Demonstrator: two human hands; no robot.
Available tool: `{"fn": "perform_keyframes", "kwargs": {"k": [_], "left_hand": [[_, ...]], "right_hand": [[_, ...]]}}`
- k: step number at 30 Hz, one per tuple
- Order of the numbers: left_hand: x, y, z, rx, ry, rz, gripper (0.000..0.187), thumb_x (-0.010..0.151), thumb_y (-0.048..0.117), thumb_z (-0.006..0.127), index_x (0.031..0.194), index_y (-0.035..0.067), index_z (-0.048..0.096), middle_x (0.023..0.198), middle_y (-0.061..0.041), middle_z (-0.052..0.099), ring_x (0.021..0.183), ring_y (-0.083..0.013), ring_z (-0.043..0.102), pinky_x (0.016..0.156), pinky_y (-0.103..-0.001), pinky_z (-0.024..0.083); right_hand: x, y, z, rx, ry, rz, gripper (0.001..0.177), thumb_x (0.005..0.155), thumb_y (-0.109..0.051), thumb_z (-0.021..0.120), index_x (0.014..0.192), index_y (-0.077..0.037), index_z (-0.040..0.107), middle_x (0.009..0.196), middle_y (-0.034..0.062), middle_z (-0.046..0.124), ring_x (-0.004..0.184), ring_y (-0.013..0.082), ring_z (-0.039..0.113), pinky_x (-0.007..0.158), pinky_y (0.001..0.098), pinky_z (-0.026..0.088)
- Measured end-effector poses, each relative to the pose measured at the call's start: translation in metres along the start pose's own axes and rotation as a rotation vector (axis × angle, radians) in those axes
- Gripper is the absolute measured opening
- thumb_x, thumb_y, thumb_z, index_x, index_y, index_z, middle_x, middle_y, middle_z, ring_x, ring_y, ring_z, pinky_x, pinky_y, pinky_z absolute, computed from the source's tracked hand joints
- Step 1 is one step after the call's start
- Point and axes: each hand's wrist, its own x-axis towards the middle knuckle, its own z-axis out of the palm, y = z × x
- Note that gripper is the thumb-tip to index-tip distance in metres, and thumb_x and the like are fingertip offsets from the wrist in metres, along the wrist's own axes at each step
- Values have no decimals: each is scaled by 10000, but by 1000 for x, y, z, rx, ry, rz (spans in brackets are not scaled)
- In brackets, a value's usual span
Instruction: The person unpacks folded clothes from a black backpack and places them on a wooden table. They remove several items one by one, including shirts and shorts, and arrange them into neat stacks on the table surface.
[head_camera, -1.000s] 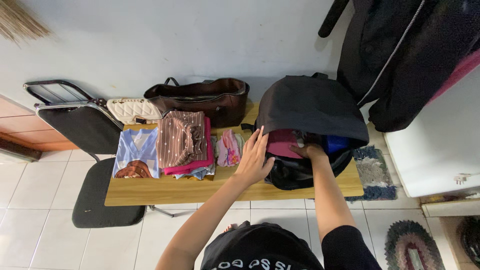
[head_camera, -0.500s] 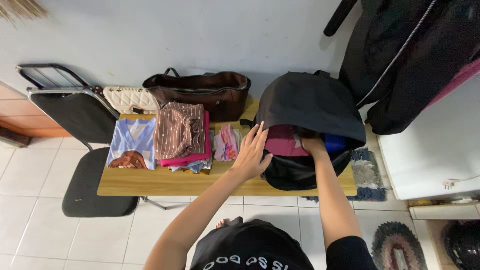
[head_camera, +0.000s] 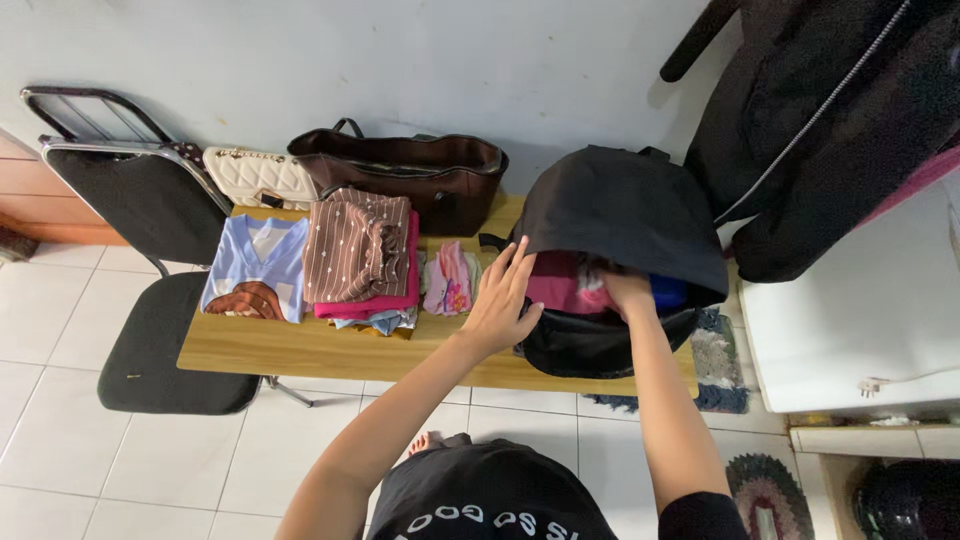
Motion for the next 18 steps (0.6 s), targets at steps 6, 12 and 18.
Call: {"fn": "perform_keyframes", "kwargs": {"k": [6,12,18], "left_hand": [[0,8,-4,-57,34,-59,851,831,174,733,1534,-52,310,1641,-278,262,1463,-477,312,1163,-568,298],[-13,22,-9,-168,228,-54,653,841,81,725,1458,52,515,1628,-240,328,1453,-454,385,1177,-530,356],[-32,29,-5,-231,279,-216,99,925,156,707,929,57,709,1052,-98,700,1079,-323,640,978,-404,511]], "right_hand": [[-51,-59,-6,1275,-320,321,201,1013,-181,618,1138,-24,635,1083,108,693,1018,262,675,926,427,568],[-178,-119,-22,1530,-227,217,147,1022,-130,563,1150,-92,624,1106,54,703,1034,229,699,910,393,599],[-237,-143,-48,1761,-323,139,177,1032,-128,567,1175,-41,622,1126,80,729,1043,210,721,909,365,602]]}}
